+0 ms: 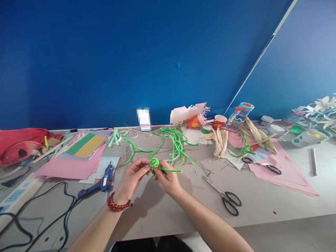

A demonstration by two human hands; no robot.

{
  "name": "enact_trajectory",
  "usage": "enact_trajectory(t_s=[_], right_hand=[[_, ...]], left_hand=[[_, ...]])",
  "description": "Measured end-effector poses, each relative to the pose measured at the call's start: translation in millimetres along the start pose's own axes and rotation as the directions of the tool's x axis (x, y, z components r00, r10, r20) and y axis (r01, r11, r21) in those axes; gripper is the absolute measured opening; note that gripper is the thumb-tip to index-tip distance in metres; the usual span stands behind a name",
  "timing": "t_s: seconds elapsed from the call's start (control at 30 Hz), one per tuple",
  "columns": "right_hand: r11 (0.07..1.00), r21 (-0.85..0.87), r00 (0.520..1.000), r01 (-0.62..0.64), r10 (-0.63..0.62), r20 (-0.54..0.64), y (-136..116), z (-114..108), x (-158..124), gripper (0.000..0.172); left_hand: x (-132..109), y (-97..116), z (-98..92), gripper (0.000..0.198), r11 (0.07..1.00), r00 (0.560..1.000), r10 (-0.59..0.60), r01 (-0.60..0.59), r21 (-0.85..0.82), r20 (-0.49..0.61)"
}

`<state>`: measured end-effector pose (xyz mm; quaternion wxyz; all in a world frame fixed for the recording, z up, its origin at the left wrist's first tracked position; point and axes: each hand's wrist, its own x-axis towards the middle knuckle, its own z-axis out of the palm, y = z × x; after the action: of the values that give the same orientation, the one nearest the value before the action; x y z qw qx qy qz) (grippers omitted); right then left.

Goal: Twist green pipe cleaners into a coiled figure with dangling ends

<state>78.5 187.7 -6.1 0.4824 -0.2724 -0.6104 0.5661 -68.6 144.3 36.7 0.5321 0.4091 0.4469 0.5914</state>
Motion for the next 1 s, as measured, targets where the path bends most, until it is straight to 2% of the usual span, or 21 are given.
enact_trajectory(t_s=[0.07,0.17,0.27,0.4,0.5,0.63,0.8,0.9,1.0], right_hand=[[0.995,0.092,0.998,-0.047,0.050,-0.030,-2.0,0.5,1.9,0.036],[0.978,0.184,0.993,-0.098,0.108,-0.046,-3.2,-0.9,3.6,0.036],[0.967,0.215,0.989,-0.136,0.147,-0.034,-2.9,-2.3,3.6,0.036],[0.957,0.238,0.984,-0.168,0.179,-0.023,-4.1,-1.4,2.9,0.039],[0.951,0.261,0.983,-0.168,0.181,-0.027,-5.5,-0.2,2.7,0.039],[0.940,0.282,0.977,-0.192,0.209,-0.032,-5.5,-0.3,2.2,0.037],[0.930,0.298,0.972,-0.213,0.232,-0.027,-7.2,-1.1,1.8,0.038],[0.931,0.288,0.970,-0.225,0.241,-0.018,-9.3,-1.0,1.8,0.040],[0.930,0.283,0.970,-0.232,0.244,-0.008,-9.5,-0.9,1.6,0.041]], left_hand=[[-1.1,-1.1,-1.2,0.019,0.996,0.997,0.056,-0.059,0.064,0.050],[-2.1,-3.1,-1.0,0.026,0.936,0.967,0.219,-0.245,0.254,0.126],[-1.3,-4.5,-0.2,0.024,0.814,0.920,0.339,-0.391,0.430,0.195],[0.4,-3.7,-1.1,0.018,0.639,0.871,0.416,-0.484,0.598,0.260],[0.8,-2.2,-2.0,0.013,0.516,0.822,0.474,-0.550,0.656,0.316],[1.3,-2.0,-3.4,0.018,0.380,0.756,0.527,-0.619,0.687,0.389],[2.2,-2.7,-7.1,0.023,0.243,0.695,0.566,-0.655,0.715,0.444],[2.3,-0.8,-8.8,0.019,0.180,0.672,0.578,-0.658,0.731,0.462],[2.2,1.4,-9.3,0.014,0.183,0.671,0.588,-0.655,0.733,0.452]])
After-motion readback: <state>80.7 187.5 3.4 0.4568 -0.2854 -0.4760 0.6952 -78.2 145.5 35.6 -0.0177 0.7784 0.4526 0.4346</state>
